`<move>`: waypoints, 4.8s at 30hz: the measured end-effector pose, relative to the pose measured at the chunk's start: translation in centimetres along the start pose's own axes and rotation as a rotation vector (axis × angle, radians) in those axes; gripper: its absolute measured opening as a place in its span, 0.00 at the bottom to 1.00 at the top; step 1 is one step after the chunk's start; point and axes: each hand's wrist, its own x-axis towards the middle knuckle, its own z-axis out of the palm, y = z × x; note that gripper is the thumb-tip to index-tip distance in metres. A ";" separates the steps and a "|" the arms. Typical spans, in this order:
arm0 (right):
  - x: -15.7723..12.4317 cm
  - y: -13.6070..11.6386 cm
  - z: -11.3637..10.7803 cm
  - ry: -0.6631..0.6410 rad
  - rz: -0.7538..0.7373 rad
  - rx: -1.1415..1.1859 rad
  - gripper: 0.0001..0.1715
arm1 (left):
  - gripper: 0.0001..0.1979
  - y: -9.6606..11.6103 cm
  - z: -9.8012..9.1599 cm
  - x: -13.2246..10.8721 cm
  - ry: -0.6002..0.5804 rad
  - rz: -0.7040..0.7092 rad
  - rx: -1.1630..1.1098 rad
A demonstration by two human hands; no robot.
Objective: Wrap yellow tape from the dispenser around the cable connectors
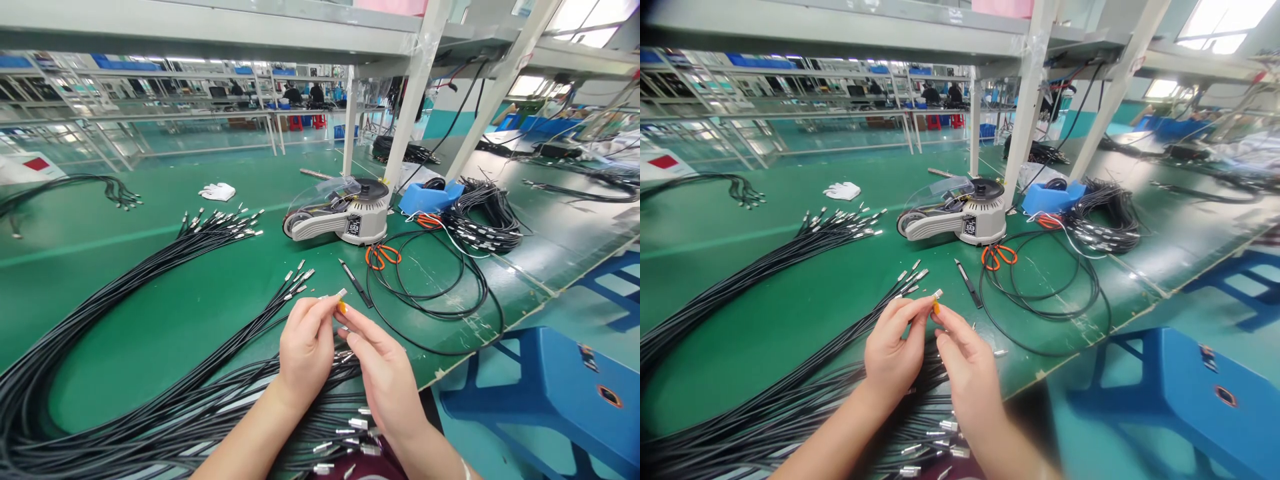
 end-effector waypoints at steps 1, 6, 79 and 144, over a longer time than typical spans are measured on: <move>0.0 0.0 0.0 0.000 0.004 0.004 0.18 | 0.14 0.0 0.0 0.1 0.007 0.004 0.006; 0.3 -0.2 0.2 0.001 0.026 0.025 0.18 | 0.13 0.2 0.0 0.2 0.025 -0.001 0.041; 3.2 -1.2 0.5 0.125 -0.138 -0.434 0.12 | 0.13 2.1 -1.7 2.6 -0.357 -0.927 -0.617; 4.8 -4.8 -7.1 -0.301 0.161 -0.627 0.17 | 0.17 1.3 -4.7 3.1 -0.758 -0.632 -0.117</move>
